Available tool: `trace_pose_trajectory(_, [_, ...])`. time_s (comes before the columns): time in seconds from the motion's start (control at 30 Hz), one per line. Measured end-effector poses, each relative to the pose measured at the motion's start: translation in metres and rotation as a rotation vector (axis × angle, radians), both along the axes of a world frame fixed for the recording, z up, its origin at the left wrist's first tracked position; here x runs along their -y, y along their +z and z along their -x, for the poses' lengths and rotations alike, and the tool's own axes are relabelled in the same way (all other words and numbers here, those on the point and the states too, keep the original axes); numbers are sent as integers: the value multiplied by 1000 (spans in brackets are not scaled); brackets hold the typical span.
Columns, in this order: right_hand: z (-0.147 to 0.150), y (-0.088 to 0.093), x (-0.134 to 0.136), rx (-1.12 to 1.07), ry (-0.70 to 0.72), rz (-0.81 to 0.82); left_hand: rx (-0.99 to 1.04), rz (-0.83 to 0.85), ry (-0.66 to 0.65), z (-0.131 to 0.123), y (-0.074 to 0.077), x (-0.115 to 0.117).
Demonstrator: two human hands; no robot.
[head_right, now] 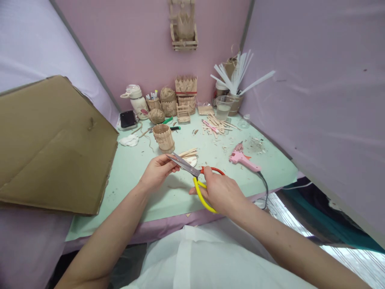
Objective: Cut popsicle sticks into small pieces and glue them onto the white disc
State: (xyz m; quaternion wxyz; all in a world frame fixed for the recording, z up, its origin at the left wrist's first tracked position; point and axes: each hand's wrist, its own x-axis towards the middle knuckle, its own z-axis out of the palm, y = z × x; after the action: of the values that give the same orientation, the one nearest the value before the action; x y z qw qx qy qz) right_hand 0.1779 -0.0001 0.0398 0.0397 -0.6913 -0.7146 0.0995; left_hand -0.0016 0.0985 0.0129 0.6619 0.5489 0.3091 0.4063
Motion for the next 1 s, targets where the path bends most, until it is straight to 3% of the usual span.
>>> trace_pose_trajectory(1.0, [5, 3, 2, -1, -39, 73, 44, 86, 2, -2, 1, 2])
